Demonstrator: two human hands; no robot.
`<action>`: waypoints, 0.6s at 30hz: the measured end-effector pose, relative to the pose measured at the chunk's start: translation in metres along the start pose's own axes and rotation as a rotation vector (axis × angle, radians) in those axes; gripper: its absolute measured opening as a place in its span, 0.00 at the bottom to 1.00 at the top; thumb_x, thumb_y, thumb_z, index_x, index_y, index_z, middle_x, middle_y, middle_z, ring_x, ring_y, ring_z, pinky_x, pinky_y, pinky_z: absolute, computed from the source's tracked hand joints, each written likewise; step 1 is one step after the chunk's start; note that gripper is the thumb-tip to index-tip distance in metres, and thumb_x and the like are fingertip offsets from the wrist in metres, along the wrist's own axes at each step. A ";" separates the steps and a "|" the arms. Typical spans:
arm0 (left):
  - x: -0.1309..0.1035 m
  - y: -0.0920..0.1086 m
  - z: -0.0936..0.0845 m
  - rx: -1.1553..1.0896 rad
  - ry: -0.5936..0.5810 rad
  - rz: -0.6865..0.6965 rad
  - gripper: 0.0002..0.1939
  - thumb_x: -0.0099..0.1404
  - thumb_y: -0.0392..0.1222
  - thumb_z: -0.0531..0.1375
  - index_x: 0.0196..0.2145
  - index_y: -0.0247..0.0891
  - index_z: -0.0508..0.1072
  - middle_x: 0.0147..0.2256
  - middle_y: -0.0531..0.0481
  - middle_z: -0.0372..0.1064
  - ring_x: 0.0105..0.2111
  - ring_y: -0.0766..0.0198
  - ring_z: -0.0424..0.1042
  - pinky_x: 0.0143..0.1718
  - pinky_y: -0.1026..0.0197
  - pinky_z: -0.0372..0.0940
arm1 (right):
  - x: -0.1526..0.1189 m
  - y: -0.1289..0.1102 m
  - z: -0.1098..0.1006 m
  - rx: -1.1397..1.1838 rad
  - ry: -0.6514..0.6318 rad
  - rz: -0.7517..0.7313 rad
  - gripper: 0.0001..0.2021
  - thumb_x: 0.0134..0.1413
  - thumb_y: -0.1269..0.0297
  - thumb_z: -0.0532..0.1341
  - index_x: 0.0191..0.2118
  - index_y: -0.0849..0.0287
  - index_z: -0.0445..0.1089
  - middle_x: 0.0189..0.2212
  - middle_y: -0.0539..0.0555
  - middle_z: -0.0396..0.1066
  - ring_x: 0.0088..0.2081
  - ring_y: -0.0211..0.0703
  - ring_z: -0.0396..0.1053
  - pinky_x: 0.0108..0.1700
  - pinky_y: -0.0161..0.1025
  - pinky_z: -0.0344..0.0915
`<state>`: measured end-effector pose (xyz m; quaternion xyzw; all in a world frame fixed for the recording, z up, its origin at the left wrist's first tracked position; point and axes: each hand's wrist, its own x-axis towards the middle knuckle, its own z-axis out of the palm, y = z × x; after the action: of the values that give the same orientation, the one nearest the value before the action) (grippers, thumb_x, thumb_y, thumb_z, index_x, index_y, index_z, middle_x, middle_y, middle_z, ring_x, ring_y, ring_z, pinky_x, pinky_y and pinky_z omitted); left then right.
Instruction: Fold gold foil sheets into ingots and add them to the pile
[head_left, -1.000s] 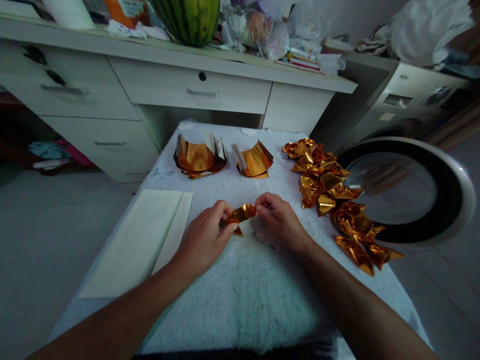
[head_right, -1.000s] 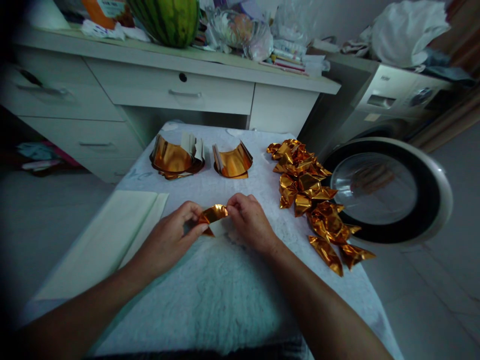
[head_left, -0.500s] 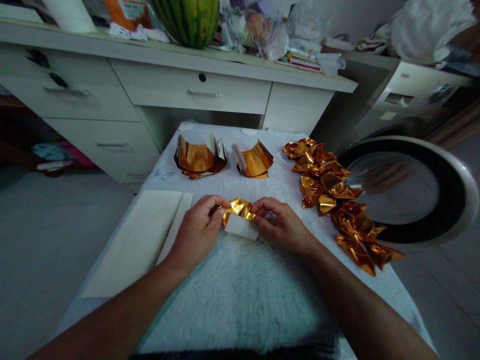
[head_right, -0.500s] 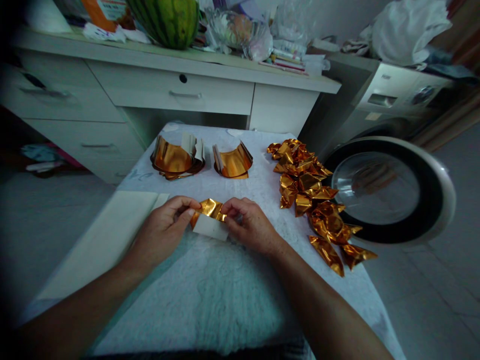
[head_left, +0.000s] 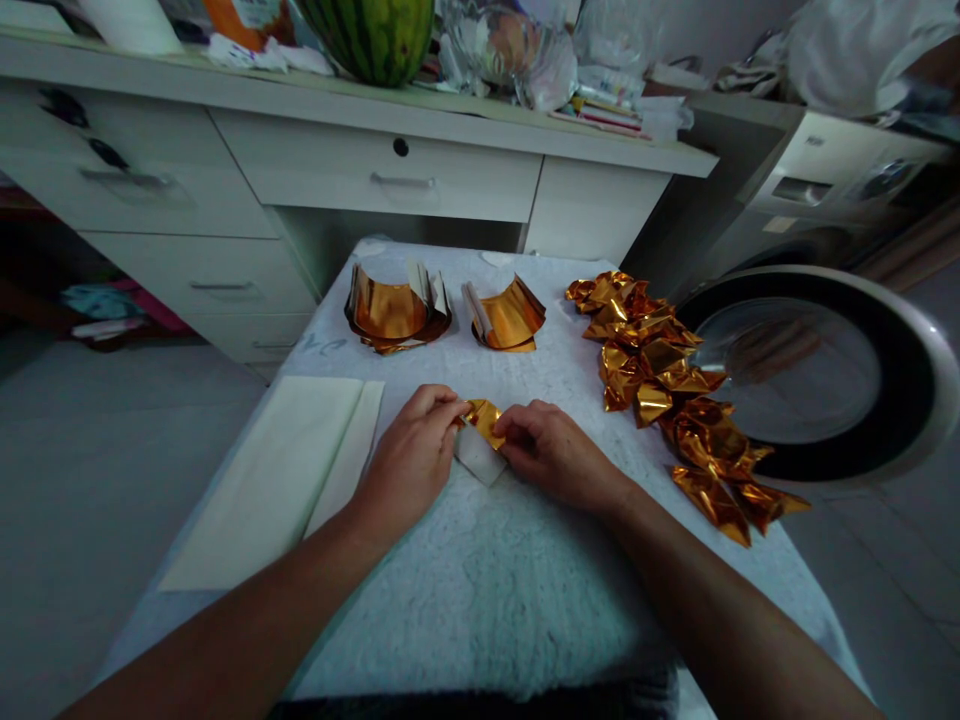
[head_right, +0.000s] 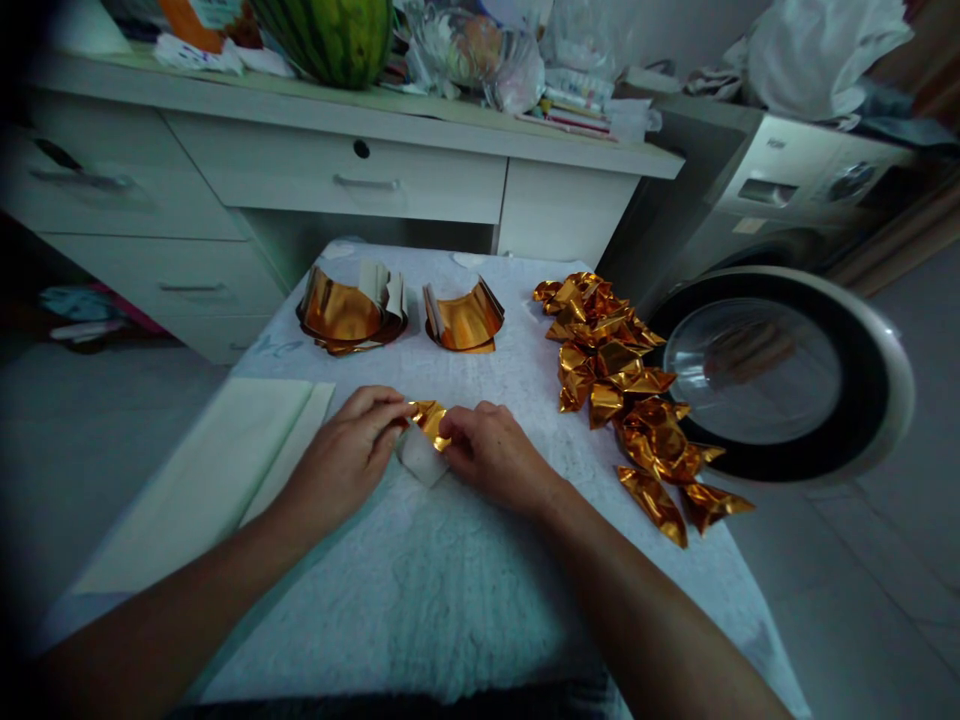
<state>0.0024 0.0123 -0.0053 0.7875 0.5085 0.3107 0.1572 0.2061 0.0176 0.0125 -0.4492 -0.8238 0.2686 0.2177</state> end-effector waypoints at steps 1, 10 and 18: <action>0.000 -0.002 0.001 0.021 -0.039 0.005 0.16 0.66 0.28 0.51 0.46 0.40 0.73 0.47 0.47 0.66 0.47 0.58 0.69 0.52 0.52 0.67 | 0.001 0.000 0.001 -0.038 -0.015 -0.009 0.08 0.53 0.77 0.59 0.34 0.57 0.71 0.26 0.47 0.70 0.32 0.38 0.64 0.39 0.37 0.58; 0.001 0.000 -0.003 0.154 -0.061 0.020 0.13 0.63 0.28 0.56 0.44 0.39 0.71 0.45 0.45 0.66 0.47 0.53 0.66 0.51 0.49 0.65 | 0.002 -0.002 0.003 -0.122 -0.064 -0.141 0.06 0.58 0.75 0.59 0.35 0.59 0.72 0.35 0.55 0.71 0.40 0.44 0.65 0.45 0.42 0.59; 0.001 -0.001 -0.003 0.141 -0.160 0.027 0.10 0.64 0.28 0.54 0.39 0.40 0.69 0.39 0.48 0.71 0.42 0.54 0.69 0.45 0.51 0.66 | -0.002 -0.008 -0.005 -0.127 -0.161 -0.166 0.10 0.48 0.68 0.66 0.37 0.58 0.67 0.37 0.54 0.68 0.40 0.46 0.62 0.45 0.43 0.59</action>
<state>-0.0002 0.0131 -0.0032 0.8258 0.5042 0.2124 0.1371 0.2049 0.0129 0.0214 -0.3692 -0.8884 0.2322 0.1435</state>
